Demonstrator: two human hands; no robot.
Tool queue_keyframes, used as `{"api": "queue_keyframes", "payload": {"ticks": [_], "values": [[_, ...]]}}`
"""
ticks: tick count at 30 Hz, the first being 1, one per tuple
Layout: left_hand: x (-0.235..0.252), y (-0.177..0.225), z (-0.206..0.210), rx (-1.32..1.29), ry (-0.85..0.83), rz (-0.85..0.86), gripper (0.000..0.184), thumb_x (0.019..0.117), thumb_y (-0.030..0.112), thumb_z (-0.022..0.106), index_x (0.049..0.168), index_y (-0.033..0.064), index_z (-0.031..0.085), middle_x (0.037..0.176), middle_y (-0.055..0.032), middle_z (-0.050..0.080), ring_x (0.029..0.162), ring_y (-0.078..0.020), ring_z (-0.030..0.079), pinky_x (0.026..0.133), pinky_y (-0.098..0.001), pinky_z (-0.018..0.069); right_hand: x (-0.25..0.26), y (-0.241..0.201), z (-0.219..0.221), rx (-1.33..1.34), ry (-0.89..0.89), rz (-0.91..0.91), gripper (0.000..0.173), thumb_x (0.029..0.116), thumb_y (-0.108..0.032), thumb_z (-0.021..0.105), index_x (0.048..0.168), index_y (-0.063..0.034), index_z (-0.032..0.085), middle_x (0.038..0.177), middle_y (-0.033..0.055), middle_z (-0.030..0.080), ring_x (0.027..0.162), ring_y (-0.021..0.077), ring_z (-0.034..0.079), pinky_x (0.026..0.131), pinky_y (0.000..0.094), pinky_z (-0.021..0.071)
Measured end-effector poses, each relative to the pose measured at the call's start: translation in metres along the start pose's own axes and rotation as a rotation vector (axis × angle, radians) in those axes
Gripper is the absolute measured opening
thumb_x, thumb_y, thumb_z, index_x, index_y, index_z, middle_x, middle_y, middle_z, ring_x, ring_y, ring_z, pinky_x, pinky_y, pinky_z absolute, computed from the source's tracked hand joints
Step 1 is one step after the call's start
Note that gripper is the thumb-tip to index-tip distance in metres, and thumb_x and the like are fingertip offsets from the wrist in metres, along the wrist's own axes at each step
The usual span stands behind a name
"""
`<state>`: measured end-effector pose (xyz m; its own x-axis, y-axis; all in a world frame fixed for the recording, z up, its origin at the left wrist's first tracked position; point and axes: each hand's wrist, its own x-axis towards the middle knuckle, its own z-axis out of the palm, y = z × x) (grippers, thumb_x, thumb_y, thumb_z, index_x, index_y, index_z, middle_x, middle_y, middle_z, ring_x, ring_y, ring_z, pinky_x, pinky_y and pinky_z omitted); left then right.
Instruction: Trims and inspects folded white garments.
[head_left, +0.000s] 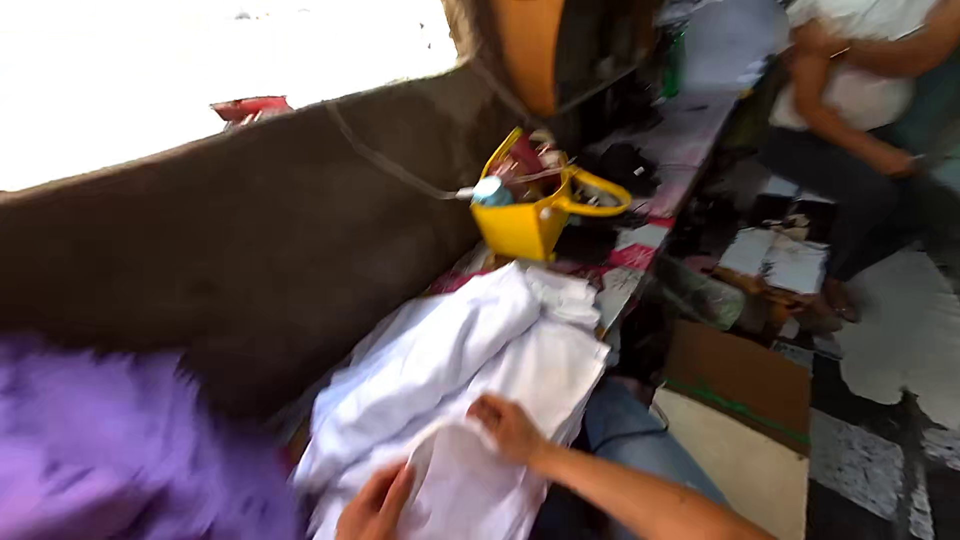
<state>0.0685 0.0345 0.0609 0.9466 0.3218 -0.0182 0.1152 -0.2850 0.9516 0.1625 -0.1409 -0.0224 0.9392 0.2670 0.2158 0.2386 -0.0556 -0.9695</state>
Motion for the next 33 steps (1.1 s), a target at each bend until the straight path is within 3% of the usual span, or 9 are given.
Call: {"api": "queue_keyframes", "payload": {"ticks": [2,5,7,9,12,14,19,25,33], "values": [[0.001,0.002,0.001,-0.08,0.057,0.033,0.016,0.0968,0.004,0.057,0.109,-0.0019,0.066,0.093,0.0023,0.07,0.084,-0.0009,0.066,0.08,-0.0228,0.0568,-0.001,-0.013,0.001,0.063,0.013,-0.082,0.035,0.1072,-0.015,0.042,0.11,0.0085,0.067,0.079,0.0068,0.064,0.068,0.0064,0.057,0.068,0.0252,0.0501],[-0.001,0.011,-0.003,-0.226,0.099,-0.001,0.018,0.0954,-0.002,0.059,0.112,0.0,0.063,0.088,0.0026,0.073,0.077,-0.0028,0.069,0.072,-0.022,0.0584,-0.003,-0.026,0.0,0.059,-0.071,-0.165,0.041,0.1094,-0.019,0.035,0.109,0.0057,0.068,0.069,-0.0054,0.052,0.06,-0.0024,0.045,0.06,0.0179,0.0424],[-0.003,0.013,-0.006,-0.297,0.107,-0.034,0.019,0.0961,-0.003,0.058,0.115,-0.0004,0.062,0.084,0.0009,0.074,0.074,-0.0053,0.07,0.07,-0.0231,0.0591,-0.009,-0.028,0.0,-0.061,-0.121,-0.26,0.039,0.1081,-0.026,0.043,0.107,0.0025,0.07,0.074,-0.0013,0.06,0.063,0.0002,0.05,0.061,0.0198,0.0448],[-0.005,0.012,-0.008,-0.347,0.118,-0.054,0.017,0.0965,-0.004,0.058,0.113,-0.0008,0.062,0.083,-0.0005,0.073,0.072,-0.0067,0.07,0.069,-0.0233,0.0595,-0.014,-0.027,0.002,-0.207,-0.139,-0.381,0.043,0.1055,-0.036,0.051,0.106,0.0011,0.072,0.081,0.0066,0.067,0.066,0.0089,0.058,0.06,0.0272,0.0501],[-0.009,0.012,-0.008,-0.372,0.134,-0.054,0.014,0.0963,-0.005,0.059,0.109,0.0001,0.064,0.082,-0.0006,0.074,0.072,-0.0059,0.07,0.069,-0.0222,0.0589,-0.021,-0.029,0.009,-0.377,-0.026,-0.625,0.047,0.1013,-0.044,0.056,0.101,0.0005,0.073,0.071,0.0076,0.061,0.055,0.0131,0.054,0.048,0.0266,0.0438],[-0.012,0.011,-0.006,-0.365,0.149,-0.032,0.014,0.0952,-0.005,0.06,0.107,0.0001,0.064,0.081,-0.0002,0.074,0.072,-0.0052,0.07,0.068,-0.0213,0.0586,-0.025,-0.038,0.013,-0.428,0.019,-0.693,0.047,0.1011,-0.044,0.056,0.1,0.0006,0.073,0.067,0.0068,0.059,0.052,0.0128,0.051,0.046,0.0252,0.0407],[-0.018,0.01,0.001,-0.327,0.17,0.031,0.015,0.0929,-0.007,0.062,0.106,-0.0001,0.065,0.079,0.0008,0.074,0.07,-0.0027,0.069,0.067,-0.0184,0.0571,-0.029,-0.043,0.026,-0.508,-0.022,-0.586,0.047,0.1013,-0.044,0.057,0.099,0.0006,0.073,0.069,0.0082,0.062,0.052,0.0162,0.056,0.045,0.0292,0.0445],[-0.022,0.009,0.003,-0.328,0.176,0.015,0.014,0.093,-0.007,0.062,0.104,0.0,0.065,0.078,0.0001,0.074,0.07,-0.0039,0.07,0.067,-0.0194,0.0579,-0.027,-0.035,0.028,-0.487,-0.008,-0.547,0.049,0.1031,-0.043,0.055,0.099,0.0013,0.075,0.067,0.0082,0.06,0.051,0.0161,0.054,0.045,0.0289,0.0426],[-0.022,0.006,0.003,-0.316,0.168,0.017,0.012,0.0932,-0.007,0.062,0.103,0.0005,0.065,0.079,0.0008,0.074,0.071,-0.0038,0.07,0.068,-0.0198,0.0583,-0.024,-0.03,0.024,-0.395,-0.008,-0.54,0.038,0.1042,-0.032,0.056,0.093,-0.0006,0.076,0.068,0.0077,0.064,0.056,0.0144,0.059,0.05,0.0273,0.0471]]}}
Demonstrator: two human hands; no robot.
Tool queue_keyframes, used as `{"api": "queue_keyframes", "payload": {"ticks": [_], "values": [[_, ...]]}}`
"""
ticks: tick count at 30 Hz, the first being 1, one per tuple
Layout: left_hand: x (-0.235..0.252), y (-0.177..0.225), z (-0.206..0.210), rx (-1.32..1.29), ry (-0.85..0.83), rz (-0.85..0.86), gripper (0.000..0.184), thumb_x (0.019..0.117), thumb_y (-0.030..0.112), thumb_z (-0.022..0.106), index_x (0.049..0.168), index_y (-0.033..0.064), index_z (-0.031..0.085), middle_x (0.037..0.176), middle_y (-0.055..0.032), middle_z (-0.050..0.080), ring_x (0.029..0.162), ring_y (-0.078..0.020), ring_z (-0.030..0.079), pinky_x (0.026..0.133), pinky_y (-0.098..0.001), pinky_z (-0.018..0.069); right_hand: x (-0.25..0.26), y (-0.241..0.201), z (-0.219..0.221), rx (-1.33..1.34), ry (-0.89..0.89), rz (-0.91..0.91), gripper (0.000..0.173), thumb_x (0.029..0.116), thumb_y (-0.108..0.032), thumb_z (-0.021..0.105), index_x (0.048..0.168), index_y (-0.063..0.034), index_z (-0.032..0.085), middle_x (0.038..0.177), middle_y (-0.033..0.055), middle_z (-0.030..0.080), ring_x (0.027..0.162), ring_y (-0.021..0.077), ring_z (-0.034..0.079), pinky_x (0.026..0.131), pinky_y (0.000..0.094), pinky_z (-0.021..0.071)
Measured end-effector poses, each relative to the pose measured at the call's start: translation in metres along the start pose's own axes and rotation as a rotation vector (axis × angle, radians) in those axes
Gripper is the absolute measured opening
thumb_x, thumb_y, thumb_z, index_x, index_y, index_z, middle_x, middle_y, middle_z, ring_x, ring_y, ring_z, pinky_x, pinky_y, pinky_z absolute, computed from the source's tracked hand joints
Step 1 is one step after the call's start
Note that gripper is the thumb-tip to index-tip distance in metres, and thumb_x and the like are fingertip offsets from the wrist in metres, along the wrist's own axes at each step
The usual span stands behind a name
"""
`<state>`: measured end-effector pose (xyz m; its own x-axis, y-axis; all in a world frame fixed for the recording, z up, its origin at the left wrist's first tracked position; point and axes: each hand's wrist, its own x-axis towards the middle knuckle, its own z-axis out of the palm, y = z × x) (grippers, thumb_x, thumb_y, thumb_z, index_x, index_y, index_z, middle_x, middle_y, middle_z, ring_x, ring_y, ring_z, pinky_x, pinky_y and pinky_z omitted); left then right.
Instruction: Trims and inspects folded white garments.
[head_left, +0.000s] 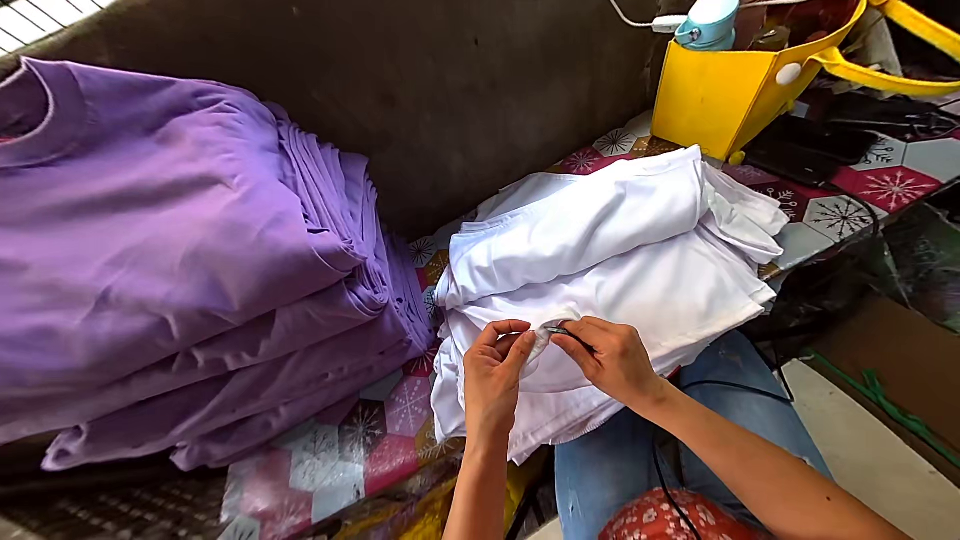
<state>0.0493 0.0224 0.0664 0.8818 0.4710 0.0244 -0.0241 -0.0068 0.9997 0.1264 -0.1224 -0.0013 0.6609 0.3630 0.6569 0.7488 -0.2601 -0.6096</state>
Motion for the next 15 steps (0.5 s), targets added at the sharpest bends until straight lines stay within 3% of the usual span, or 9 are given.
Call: {"api": "queue_keyframes", "payload": {"ticks": [2,3,7,11,13,15], "values": [[0.0,-0.001,-0.001,-0.013,-0.008,0.0,0.012,0.0939,-0.007,0.061,0.103,0.0005,0.065,0.08,0.0008,0.074,0.072,-0.0038,0.07,0.069,-0.0197,0.0582,0.0,0.003,-0.004,0.127,-0.026,0.073,0.038,0.1037,-0.032,0.058,0.097,0.0008,0.075,0.074,0.0072,0.067,0.061,0.0093,0.058,0.057,0.0229,0.0488],[0.0,-0.001,-0.002,-0.018,-0.014,-0.005,0.012,0.0943,-0.007,0.061,0.103,0.0003,0.065,0.08,0.0006,0.074,0.072,-0.004,0.07,0.069,-0.0197,0.0581,0.0,0.003,-0.005,0.193,-0.038,0.102,0.038,0.1023,-0.032,0.06,0.101,0.002,0.075,0.075,0.0061,0.066,0.061,0.0059,0.053,0.057,0.02,0.0451],[-0.001,-0.002,-0.002,-0.01,-0.04,-0.017,0.013,0.0941,-0.007,0.06,0.104,0.0007,0.065,0.081,0.0014,0.074,0.072,-0.0034,0.069,0.069,-0.0192,0.0579,0.002,-0.007,-0.003,0.369,-0.013,0.128,0.041,0.0917,-0.035,0.075,0.107,0.0029,0.074,0.083,0.0035,0.069,0.066,-0.0045,0.049,0.06,0.0109,0.0402],[-0.002,-0.006,-0.003,0.014,-0.084,-0.007,0.015,0.0928,-0.007,0.063,0.106,0.0,0.064,0.082,0.001,0.074,0.074,-0.0037,0.07,0.071,-0.0197,0.0584,0.003,-0.017,0.01,0.446,0.029,0.137,0.016,0.0924,-0.011,0.07,0.096,0.0044,0.075,0.083,0.0069,0.073,0.069,-0.004,0.058,0.065,0.009,0.0467],[-0.004,-0.005,-0.004,-0.013,-0.089,-0.024,0.016,0.0922,-0.008,0.062,0.106,0.0007,0.064,0.081,0.0015,0.075,0.073,-0.0037,0.071,0.07,-0.0196,0.0586,0.0,-0.02,0.01,0.483,0.08,0.121,0.014,0.0933,-0.007,0.068,0.093,0.006,0.073,0.08,0.0057,0.07,0.068,-0.005,0.056,0.064,0.0084,0.0451],[-0.005,-0.004,-0.006,-0.027,-0.078,-0.028,0.016,0.0927,-0.008,0.061,0.105,0.0014,0.064,0.08,0.002,0.074,0.072,-0.0034,0.07,0.07,-0.0195,0.0582,-0.004,-0.024,0.006,0.529,0.131,0.196,0.013,0.095,-0.007,0.066,0.091,0.0054,0.069,0.077,-0.0009,0.066,0.066,-0.0099,0.05,0.061,0.0061,0.0415]]}}
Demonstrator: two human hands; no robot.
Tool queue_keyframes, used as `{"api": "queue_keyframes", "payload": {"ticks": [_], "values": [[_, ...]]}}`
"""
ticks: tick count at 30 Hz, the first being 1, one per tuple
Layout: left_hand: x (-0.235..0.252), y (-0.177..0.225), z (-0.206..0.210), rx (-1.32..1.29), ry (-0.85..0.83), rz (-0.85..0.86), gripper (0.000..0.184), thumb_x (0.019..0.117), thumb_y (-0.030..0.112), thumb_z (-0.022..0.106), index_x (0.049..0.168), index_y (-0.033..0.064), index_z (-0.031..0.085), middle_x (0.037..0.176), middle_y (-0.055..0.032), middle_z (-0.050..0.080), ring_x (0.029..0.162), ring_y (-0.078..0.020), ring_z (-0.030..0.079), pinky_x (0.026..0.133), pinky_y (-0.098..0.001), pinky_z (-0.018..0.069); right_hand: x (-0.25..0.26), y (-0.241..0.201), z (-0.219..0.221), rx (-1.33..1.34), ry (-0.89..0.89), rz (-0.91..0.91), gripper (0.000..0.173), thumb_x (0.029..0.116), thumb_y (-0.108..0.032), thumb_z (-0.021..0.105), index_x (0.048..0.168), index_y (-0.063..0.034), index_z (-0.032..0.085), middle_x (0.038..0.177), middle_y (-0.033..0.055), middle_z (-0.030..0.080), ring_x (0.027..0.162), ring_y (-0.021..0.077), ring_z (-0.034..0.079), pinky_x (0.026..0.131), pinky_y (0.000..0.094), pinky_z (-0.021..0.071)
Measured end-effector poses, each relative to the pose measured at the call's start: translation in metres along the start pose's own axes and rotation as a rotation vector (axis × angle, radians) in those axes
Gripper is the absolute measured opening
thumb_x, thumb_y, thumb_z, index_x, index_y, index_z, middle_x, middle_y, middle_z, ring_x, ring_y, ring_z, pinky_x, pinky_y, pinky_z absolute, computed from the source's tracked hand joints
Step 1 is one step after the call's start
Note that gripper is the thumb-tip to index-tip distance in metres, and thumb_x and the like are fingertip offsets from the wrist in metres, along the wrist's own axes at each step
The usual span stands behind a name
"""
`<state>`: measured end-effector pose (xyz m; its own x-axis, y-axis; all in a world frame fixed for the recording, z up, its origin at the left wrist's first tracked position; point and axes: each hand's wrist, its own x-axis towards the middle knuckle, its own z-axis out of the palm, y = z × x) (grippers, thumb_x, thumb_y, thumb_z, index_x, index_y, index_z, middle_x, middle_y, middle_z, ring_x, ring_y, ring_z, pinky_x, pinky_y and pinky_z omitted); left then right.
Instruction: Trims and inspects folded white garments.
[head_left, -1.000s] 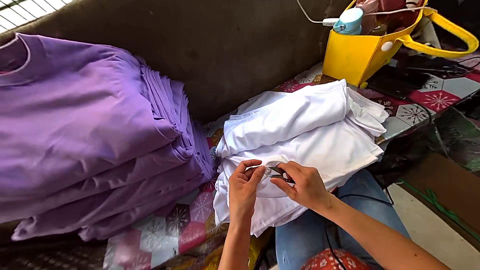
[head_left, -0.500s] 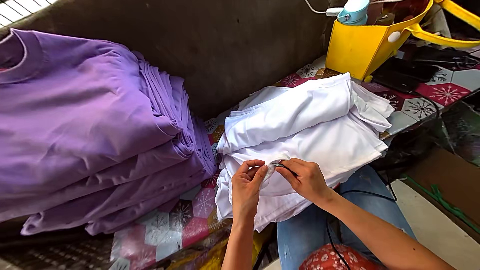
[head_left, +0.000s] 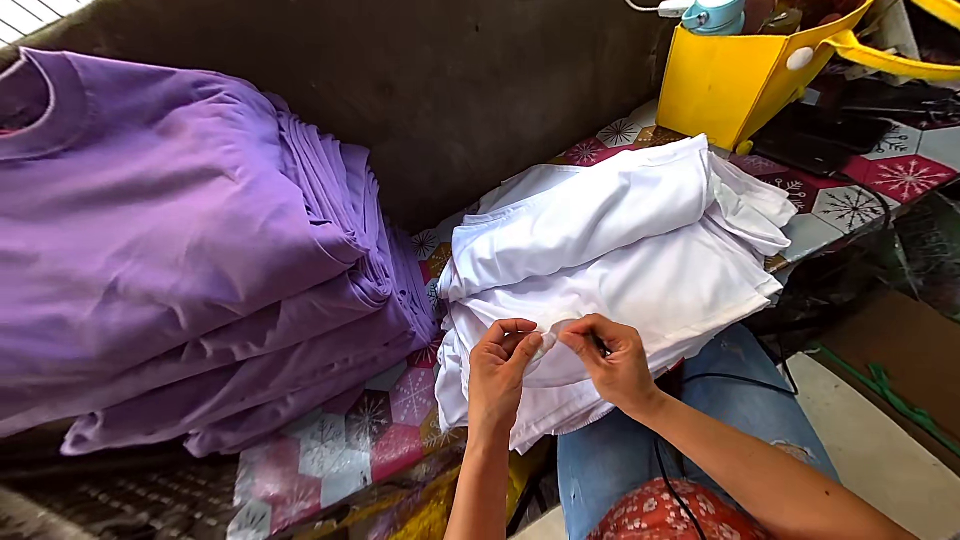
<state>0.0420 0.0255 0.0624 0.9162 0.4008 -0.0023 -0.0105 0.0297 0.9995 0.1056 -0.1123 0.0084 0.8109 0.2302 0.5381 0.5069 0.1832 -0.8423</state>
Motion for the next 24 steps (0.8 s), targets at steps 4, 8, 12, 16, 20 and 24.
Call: {"api": "queue_keyframes", "payload": {"ticks": [4,8,12,16,20,24], "values": [[0.0,-0.001,-0.004,-0.018,0.008,-0.026,0.015,0.095,-0.007,0.057,0.106,0.0012,0.063,0.081,0.0011,0.074,0.072,-0.0041,0.07,0.069,-0.0202,0.0581,0.0,0.006,-0.012,-0.061,-0.026,0.055,0.019,0.0964,-0.013,0.067,0.092,0.0048,0.071,0.074,-0.0023,0.064,0.063,-0.0111,0.047,0.058,0.0054,0.0386],[0.0,0.0,-0.004,-0.005,-0.006,-0.038,0.014,0.0957,-0.006,0.057,0.106,0.001,0.063,0.081,0.0009,0.074,0.073,-0.0041,0.07,0.07,-0.0198,0.0579,0.0,0.014,-0.021,-0.341,-0.22,-0.141,0.058,0.0992,-0.054,0.058,0.103,0.0014,0.073,0.078,0.0073,0.066,0.06,0.0073,0.053,0.053,0.0223,0.0433],[0.001,0.0,-0.006,0.034,-0.03,-0.015,0.013,0.0963,-0.004,0.058,0.107,0.0014,0.064,0.08,0.0018,0.073,0.072,-0.0031,0.069,0.069,-0.0193,0.0573,0.008,0.018,-0.021,-0.504,-0.301,-0.216,0.055,0.1041,-0.051,0.049,0.101,-0.0017,0.073,0.075,0.0083,0.066,0.055,0.0157,0.058,0.047,0.0311,0.0443],[0.002,0.0,-0.007,0.053,-0.055,-0.014,0.014,0.0946,-0.005,0.061,0.106,0.0015,0.064,0.079,0.0023,0.073,0.071,-0.0026,0.069,0.069,-0.0192,0.0572,0.016,0.026,-0.025,-0.498,-0.36,-0.25,0.053,0.1032,-0.051,0.052,0.1,-0.0028,0.074,0.07,0.0071,0.064,0.053,0.016,0.056,0.047,0.0315,0.0428],[0.003,0.002,-0.007,0.065,-0.056,-0.026,0.013,0.0943,-0.005,0.061,0.106,0.0013,0.064,0.079,0.0014,0.073,0.07,-0.0031,0.069,0.068,-0.0189,0.0569,0.02,0.029,-0.029,-0.465,-0.387,-0.324,0.051,0.1027,-0.05,0.054,0.096,-0.0035,0.074,0.065,0.0058,0.059,0.052,0.0147,0.054,0.046,0.0296,0.0403],[0.003,0.002,-0.007,0.07,-0.062,-0.028,0.013,0.0944,-0.005,0.061,0.105,0.0017,0.064,0.079,0.0018,0.073,0.07,-0.0029,0.069,0.068,-0.0187,0.057,0.021,0.031,-0.031,-0.431,-0.395,-0.316,0.049,0.1031,-0.048,0.054,0.094,-0.004,0.074,0.065,0.0057,0.061,0.053,0.0138,0.055,0.048,0.0286,0.0412]]}}
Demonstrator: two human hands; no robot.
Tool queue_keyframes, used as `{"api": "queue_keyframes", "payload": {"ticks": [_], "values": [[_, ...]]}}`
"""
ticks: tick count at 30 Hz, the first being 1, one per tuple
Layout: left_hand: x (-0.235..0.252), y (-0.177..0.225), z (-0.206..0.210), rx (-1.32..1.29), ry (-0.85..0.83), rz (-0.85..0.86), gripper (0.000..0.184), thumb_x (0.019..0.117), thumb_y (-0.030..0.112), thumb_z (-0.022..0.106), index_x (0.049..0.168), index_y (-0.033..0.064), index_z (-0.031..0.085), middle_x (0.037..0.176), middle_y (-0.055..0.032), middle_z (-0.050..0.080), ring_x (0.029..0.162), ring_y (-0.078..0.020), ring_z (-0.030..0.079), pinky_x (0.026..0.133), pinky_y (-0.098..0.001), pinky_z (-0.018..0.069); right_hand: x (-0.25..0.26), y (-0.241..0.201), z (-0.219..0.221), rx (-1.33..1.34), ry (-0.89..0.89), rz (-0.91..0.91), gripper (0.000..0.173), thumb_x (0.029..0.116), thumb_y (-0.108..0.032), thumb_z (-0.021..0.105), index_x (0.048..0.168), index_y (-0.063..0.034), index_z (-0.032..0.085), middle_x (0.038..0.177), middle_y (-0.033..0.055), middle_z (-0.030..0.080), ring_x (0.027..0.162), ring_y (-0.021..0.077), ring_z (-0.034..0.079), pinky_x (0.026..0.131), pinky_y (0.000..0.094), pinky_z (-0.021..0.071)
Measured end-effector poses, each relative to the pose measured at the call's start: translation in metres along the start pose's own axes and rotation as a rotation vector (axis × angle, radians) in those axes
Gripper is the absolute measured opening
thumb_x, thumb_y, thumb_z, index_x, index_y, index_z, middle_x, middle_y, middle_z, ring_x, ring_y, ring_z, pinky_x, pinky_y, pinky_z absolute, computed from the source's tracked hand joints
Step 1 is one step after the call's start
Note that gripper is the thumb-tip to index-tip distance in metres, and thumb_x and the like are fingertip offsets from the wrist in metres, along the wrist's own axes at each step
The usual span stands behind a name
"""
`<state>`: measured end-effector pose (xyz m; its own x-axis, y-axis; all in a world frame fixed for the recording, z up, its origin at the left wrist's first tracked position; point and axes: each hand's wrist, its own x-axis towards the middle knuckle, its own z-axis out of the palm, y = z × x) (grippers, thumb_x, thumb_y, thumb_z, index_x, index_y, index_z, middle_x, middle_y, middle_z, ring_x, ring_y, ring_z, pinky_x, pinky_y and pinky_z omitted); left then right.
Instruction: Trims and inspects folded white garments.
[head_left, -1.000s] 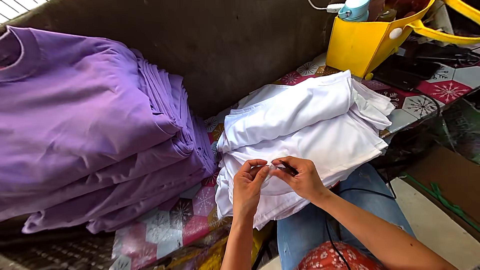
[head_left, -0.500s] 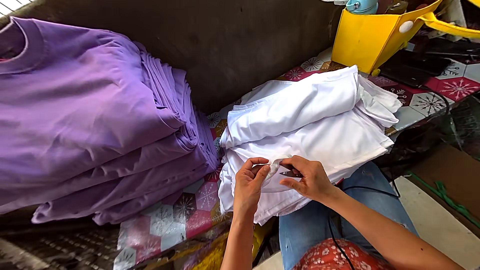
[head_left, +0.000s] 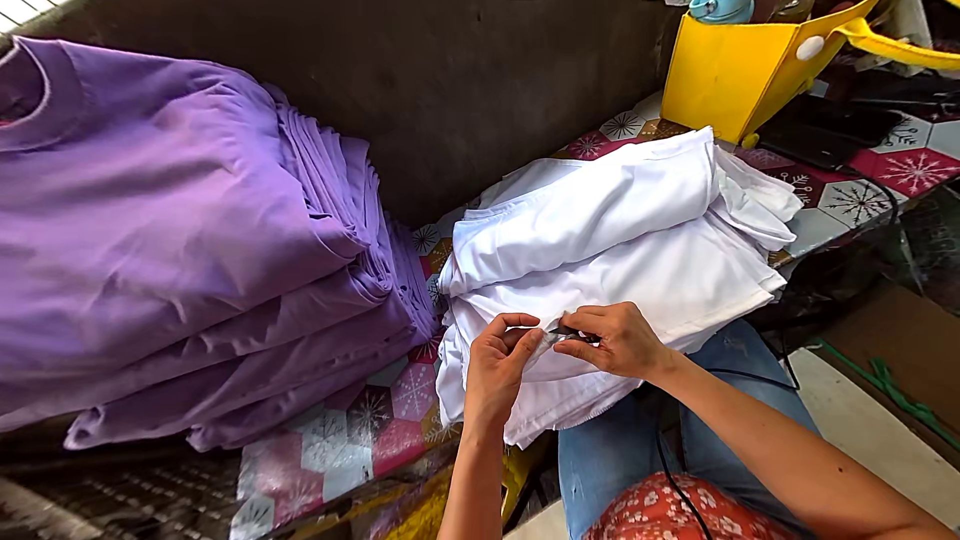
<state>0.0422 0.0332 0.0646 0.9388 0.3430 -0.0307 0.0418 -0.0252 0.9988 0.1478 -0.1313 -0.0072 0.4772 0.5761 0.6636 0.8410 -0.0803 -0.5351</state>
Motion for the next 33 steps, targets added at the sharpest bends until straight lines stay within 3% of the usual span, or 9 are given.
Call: {"api": "queue_keyframes", "payload": {"ticks": [14,17,18,20,23,26,28,31,33], "values": [[0.001,-0.001,0.003,0.008,0.021,-0.005,0.011,0.0943,-0.006,0.061,0.1,0.0024,0.065,0.078,0.0023,0.073,0.07,-0.0024,0.069,0.068,-0.0185,0.0568,0.0,-0.001,-0.001,-0.038,0.047,0.0,0.046,0.1041,-0.041,0.055,0.082,-0.0048,0.072,0.061,0.0051,0.059,0.051,0.0144,0.055,0.047,0.0291,0.0402],[-0.001,-0.003,0.001,0.016,-0.005,0.013,0.011,0.0926,-0.003,0.064,0.102,0.0026,0.066,0.08,0.003,0.073,0.073,-0.0034,0.069,0.07,-0.0202,0.058,-0.006,-0.003,-0.002,-0.032,0.121,0.175,0.05,0.0941,-0.05,0.068,0.098,-0.0003,0.071,0.075,0.0097,0.065,0.058,0.016,0.057,0.049,0.0315,0.0457],[-0.002,-0.004,-0.002,0.051,-0.035,0.027,0.016,0.0889,-0.003,0.068,0.103,0.0026,0.065,0.083,0.0029,0.074,0.075,-0.0037,0.07,0.072,-0.0211,0.0588,-0.008,-0.002,-0.003,-0.074,0.097,0.233,0.052,0.0893,-0.048,0.073,0.106,0.0005,0.07,0.083,0.0124,0.067,0.061,0.0206,0.061,0.05,0.0369,0.0485],[-0.009,-0.011,-0.008,0.261,-0.049,0.103,0.023,0.083,0.004,0.076,0.105,0.0014,0.069,0.089,0.0017,0.074,0.075,-0.0024,0.069,0.071,-0.0198,0.0583,-0.013,0.002,-0.006,-0.147,0.068,0.299,0.03,0.0862,-0.021,0.075,0.108,0.0002,0.072,0.093,0.0164,0.071,0.067,0.0292,0.07,0.053,0.0464,0.0549],[-0.022,-0.037,-0.014,0.609,0.279,0.373,0.013,0.0832,0.004,0.071,0.095,-0.0031,0.071,0.083,-0.0047,0.068,0.063,0.0012,0.055,0.058,-0.0138,0.0456,-0.029,0.002,-0.016,-0.226,0.239,0.186,0.013,0.0894,-0.01,0.066,0.094,-0.0009,0.074,0.084,0.0141,0.069,0.062,0.021,0.065,0.049,0.0341,0.0505],[-0.036,-0.059,-0.014,0.534,0.629,0.255,0.013,0.0887,0.004,0.067,0.081,0.0013,0.058,0.066,0.0041,0.052,0.055,0.0049,0.048,0.053,-0.0112,0.0408,-0.044,-0.006,-0.023,-0.222,0.308,0.026,0.011,0.0919,-0.008,0.06,0.088,-0.0024,0.069,0.078,0.0125,0.065,0.06,0.0153,0.059,0.049,0.025,0.0437],[-0.042,-0.072,-0.013,0.33,0.713,0.115,0.03,0.0943,0.003,0.064,0.069,0.0097,0.05,0.055,0.0101,0.045,0.047,0.0053,0.045,0.047,-0.0127,0.0391,-0.05,-0.009,-0.018,-0.178,0.293,0.009,0.012,0.094,-0.013,0.062,0.095,-0.0022,0.068,0.084,0.0131,0.066,0.063,0.0136,0.059,0.051,0.0223,0.0442],[-0.053,-0.088,-0.003,0.265,0.717,0.197,0.024,0.0942,-0.001,0.06,0.073,0.0079,0.054,0.056,0.0111,0.049,0.049,0.0073,0.049,0.047,-0.0108,0.0437,-0.049,-0.021,-0.002,-0.153,0.14,0.067,0.053,0.0896,-0.047,0.074,0.117,-0.0012,0.072,0.104,0.0174,0.072,0.064,0.0182,0.067,0.049,0.0305,0.0513],[-0.059,-0.09,0.001,0.333,0.723,0.265,0.024,0.0937,0.001,0.061,0.072,0.0063,0.054,0.056,0.0111,0.048,0.048,0.0085,0.049,0.047,-0.0101,0.0449,-0.048,-0.027,0.019,-0.189,0.017,0.055,0.052,0.0853,-0.044,0.077,0.117,-0.0031,0.073,0.105,0.0172,0.072,0.059,0.0227,0.066,0.045,0.0365,0.0513]]}}
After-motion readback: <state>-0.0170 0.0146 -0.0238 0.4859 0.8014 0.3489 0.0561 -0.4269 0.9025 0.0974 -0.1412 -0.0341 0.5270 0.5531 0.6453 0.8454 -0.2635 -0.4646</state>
